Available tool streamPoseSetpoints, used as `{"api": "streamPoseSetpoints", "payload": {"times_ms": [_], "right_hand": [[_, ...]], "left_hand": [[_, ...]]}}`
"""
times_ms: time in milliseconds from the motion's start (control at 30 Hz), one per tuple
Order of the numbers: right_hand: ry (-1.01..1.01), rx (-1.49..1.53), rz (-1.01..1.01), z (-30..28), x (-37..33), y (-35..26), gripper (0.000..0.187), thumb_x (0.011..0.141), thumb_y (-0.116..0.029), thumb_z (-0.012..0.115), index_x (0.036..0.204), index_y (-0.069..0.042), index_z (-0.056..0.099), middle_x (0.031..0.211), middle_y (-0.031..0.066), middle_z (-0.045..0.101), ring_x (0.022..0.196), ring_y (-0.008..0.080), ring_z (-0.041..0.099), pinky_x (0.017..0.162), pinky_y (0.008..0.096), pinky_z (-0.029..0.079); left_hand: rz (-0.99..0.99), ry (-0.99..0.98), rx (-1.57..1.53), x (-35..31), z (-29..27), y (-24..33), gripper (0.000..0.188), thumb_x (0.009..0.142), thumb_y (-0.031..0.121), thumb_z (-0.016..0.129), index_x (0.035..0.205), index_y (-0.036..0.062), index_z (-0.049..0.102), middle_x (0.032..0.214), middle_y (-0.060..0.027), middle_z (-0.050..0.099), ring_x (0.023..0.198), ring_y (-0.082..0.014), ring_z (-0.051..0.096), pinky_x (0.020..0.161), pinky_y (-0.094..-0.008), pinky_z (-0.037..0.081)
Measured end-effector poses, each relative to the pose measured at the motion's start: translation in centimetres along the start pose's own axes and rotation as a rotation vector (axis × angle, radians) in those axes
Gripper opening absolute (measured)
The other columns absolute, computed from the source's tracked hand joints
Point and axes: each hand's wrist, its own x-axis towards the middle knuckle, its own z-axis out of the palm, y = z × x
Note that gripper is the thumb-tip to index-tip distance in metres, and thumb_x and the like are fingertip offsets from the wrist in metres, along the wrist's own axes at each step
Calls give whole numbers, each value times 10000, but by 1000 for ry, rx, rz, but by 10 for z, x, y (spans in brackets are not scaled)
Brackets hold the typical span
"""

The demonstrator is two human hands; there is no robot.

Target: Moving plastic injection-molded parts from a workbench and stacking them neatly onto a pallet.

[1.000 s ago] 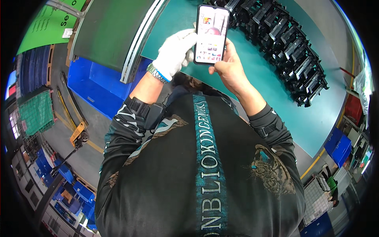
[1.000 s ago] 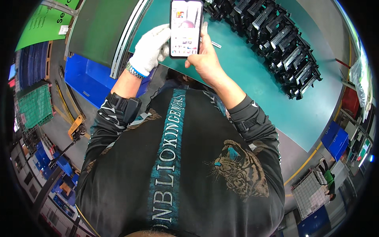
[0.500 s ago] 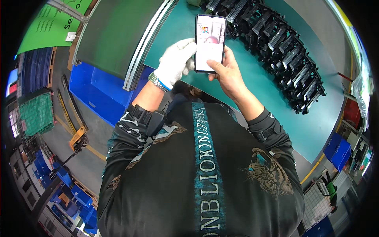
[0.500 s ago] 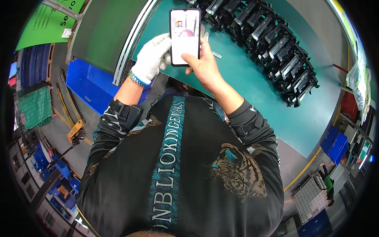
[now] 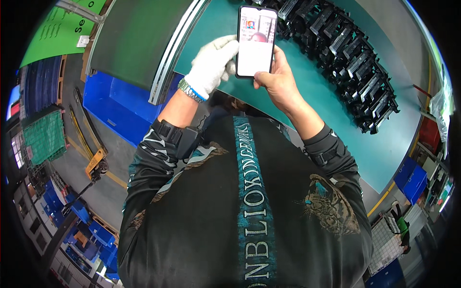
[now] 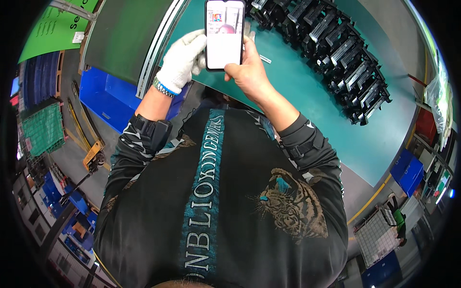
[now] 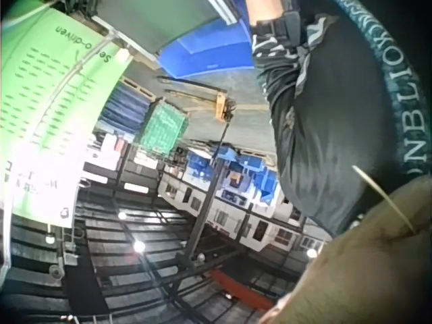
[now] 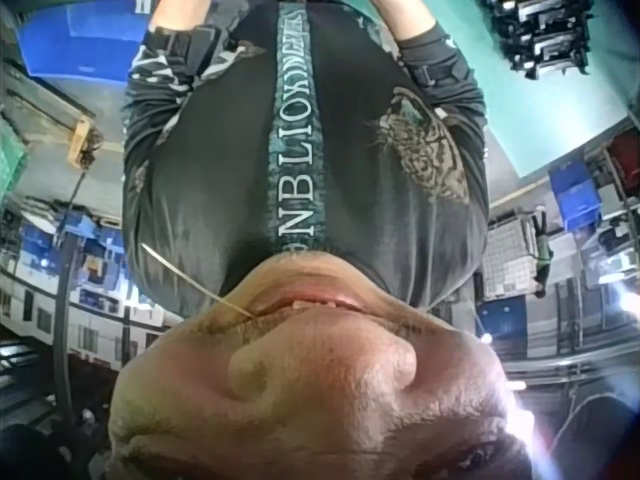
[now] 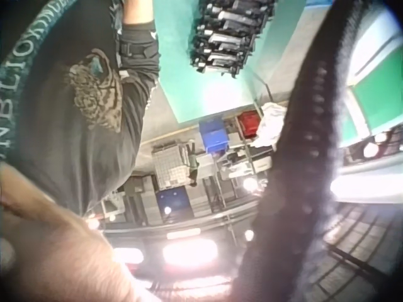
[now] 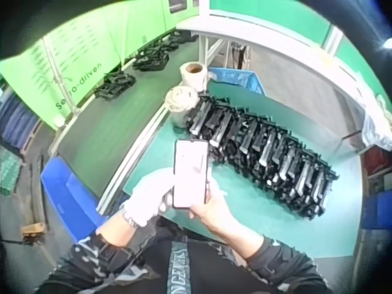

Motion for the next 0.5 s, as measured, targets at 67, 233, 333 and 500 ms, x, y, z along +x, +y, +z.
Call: {"api": "streamPoseSetpoints", "payload": {"times_ms": [67, 233, 333, 500], "right_hand": [[-25, -15, -29, 0, 1, -1, 721, 815, 120, 562, 1462, -21, 279, 1134, 117, 595, 808, 163, 611, 643, 296, 521], [-76, 60, -17, -1, 2, -4, 727, 827, 116, 580, 1470, -18, 270, 1132, 114, 603, 814, 159, 609, 649, 296, 524], [-71, 80, 4, 0, 2, -3, 727, 831, 114, 585, 1472, -19, 269, 1137, 114, 606, 823, 159, 613, 653, 294, 525], [-43, 69, 5, 2, 0, -4, 730, 832, 113, 582, 1476, -20, 267, 1136, 114, 614, 842, 161, 622, 673, 291, 530]], "left_hand": [[25, 6, -9, 3, -2, 0, 376, 1018, 270, 587, 1299, 22, 614, 755, 37, 645, 499, 0, 504, 395, -164, 340], [27, 22, -19, 3, -6, -5, 375, 1020, 264, 585, 1309, 26, 608, 757, 41, 641, 502, 2, 503, 394, -159, 336], [21, -11, -13, 5, -9, -6, 413, 998, 273, 596, 1333, 31, 602, 866, 12, 689, 565, -11, 548, 439, -168, 381], [17, -3, -21, 4, -8, -7, 415, 996, 274, 596, 1332, 30, 603, 860, 9, 690, 563, -12, 544, 436, -170, 382]]}}
